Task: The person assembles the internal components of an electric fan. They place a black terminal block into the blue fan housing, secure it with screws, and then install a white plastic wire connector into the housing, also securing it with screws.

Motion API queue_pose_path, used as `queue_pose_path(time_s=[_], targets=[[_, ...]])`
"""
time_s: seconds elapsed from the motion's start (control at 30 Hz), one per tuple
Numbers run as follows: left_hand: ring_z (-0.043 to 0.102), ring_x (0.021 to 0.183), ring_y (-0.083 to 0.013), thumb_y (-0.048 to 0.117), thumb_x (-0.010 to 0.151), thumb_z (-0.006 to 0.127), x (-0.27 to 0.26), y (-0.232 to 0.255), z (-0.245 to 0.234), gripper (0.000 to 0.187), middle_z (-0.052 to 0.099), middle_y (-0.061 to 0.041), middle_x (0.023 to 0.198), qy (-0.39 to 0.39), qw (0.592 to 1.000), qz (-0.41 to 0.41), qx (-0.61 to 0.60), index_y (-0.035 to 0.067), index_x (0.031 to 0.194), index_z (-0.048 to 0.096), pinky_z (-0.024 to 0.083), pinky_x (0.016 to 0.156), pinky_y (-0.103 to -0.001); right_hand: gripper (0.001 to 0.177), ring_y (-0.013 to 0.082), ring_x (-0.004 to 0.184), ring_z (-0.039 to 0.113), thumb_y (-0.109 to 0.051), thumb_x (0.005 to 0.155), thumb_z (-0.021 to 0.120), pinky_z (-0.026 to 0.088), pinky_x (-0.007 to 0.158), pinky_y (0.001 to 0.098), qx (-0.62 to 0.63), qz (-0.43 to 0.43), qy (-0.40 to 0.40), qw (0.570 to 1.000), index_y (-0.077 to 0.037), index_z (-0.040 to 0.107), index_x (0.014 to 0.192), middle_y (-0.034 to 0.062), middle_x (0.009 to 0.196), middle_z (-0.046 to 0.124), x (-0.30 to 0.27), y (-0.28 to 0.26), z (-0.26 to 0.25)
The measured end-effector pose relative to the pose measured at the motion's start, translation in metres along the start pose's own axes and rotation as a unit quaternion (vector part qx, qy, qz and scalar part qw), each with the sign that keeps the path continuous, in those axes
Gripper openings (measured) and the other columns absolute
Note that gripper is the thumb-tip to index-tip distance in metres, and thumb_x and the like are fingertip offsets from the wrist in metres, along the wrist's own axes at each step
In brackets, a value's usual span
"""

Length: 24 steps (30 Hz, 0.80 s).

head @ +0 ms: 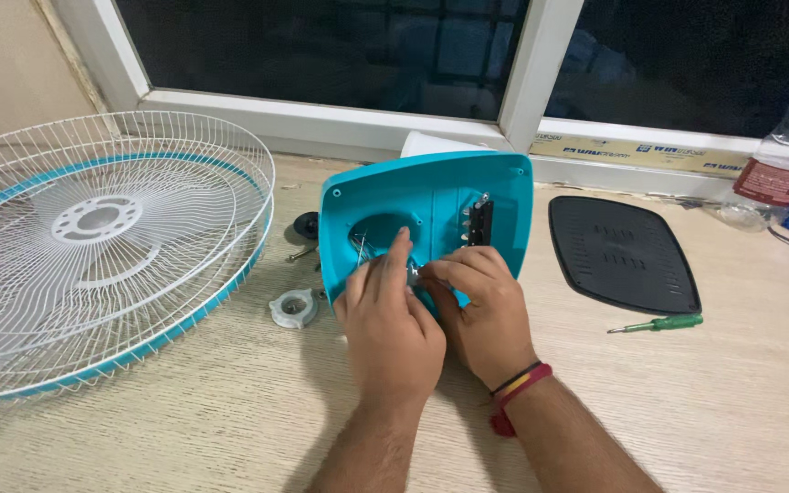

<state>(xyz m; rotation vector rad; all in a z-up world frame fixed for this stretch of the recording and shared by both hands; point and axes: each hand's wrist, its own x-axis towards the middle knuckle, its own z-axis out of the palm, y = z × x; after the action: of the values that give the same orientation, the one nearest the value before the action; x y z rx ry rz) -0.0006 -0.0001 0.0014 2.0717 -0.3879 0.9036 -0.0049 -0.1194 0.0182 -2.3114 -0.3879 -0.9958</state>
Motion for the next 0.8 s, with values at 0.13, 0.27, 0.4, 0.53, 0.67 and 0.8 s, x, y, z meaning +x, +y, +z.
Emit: queue_pose_path(time_s=[0.13,0.27,0.4,0.53,0.67,0.8], targets=[[0.056,0.125,-0.0263,-0.005,0.084,0.054,0.0018,-0.0004,-0.0002,0.071,0.067,-0.002,0.134,-0.055,0.998,-0.027,-0.026,0.009,0.152,0.04,0.031,0.106,-0.055,0.011,0.0236,0.096,0.066,-0.009,0.084,0.08,0.056,0.081,0.0364,-0.008,0.005,0.025,1.0,-0.011,0.08,0.094,0.0037,0.096,0.077,-0.0004,-0.0004,-0.0013],[0.058,0.125,-0.0252,-0.006,0.085,0.052,0.0009,-0.0013,0.0011,0.07,0.068,0.0,0.134,-0.062,0.995,-0.056,-0.054,0.008,0.152,0.038,0.033,0.109,-0.052,0.01,0.0224,0.095,0.067,-0.009,0.085,0.079,0.056,0.08,0.0354,-0.007,0.014,0.006,1.0,-0.012,0.08,0.095,0.0027,0.095,0.078,0.0016,0.0008,-0.0011],[0.059,0.123,-0.0258,-0.006,0.085,0.051,0.0006,-0.0029,0.002,0.067,0.07,0.0,0.132,-0.054,0.994,-0.062,-0.072,0.006,0.149,0.039,0.035,0.108,-0.051,0.009,0.0214,0.094,0.066,-0.01,0.086,0.078,0.056,0.078,0.0342,-0.004,0.028,-0.005,1.0,-0.012,0.08,0.094,0.0016,0.094,0.078,0.0035,0.0004,-0.0002],[0.06,0.122,-0.0261,-0.006,0.086,0.051,0.0015,-0.0042,0.003,0.064,0.071,-0.001,0.13,-0.046,0.994,-0.057,-0.075,0.004,0.149,0.039,0.035,0.107,-0.051,0.01,0.0213,0.094,0.064,-0.008,0.086,0.077,0.055,0.079,0.0343,-0.003,0.004,-0.002,1.0,-0.012,0.08,0.095,0.0008,0.093,0.078,0.0035,-0.0007,-0.001],[0.061,0.121,-0.0261,-0.006,0.086,0.051,0.0007,-0.0037,0.0034,0.063,0.073,0.001,0.129,-0.039,0.994,-0.059,-0.079,0.004,0.148,0.041,0.037,0.107,-0.05,0.01,0.0212,0.093,0.063,-0.008,0.086,0.077,0.054,0.079,0.0342,-0.007,0.001,0.005,1.0,-0.012,0.08,0.095,0.0001,0.093,0.078,0.0044,-0.0021,0.0008],[0.06,0.119,-0.026,-0.005,0.086,0.051,0.0014,-0.0051,0.0039,0.063,0.073,0.001,0.129,-0.053,0.994,-0.061,-0.071,0.003,0.147,0.04,0.037,0.106,-0.049,0.009,0.0216,0.091,0.063,-0.009,0.086,0.077,0.053,0.078,0.0351,-0.025,0.018,0.002,1.0,-0.012,0.081,0.094,0.0004,0.09,0.079,0.0062,-0.0026,0.0029]])
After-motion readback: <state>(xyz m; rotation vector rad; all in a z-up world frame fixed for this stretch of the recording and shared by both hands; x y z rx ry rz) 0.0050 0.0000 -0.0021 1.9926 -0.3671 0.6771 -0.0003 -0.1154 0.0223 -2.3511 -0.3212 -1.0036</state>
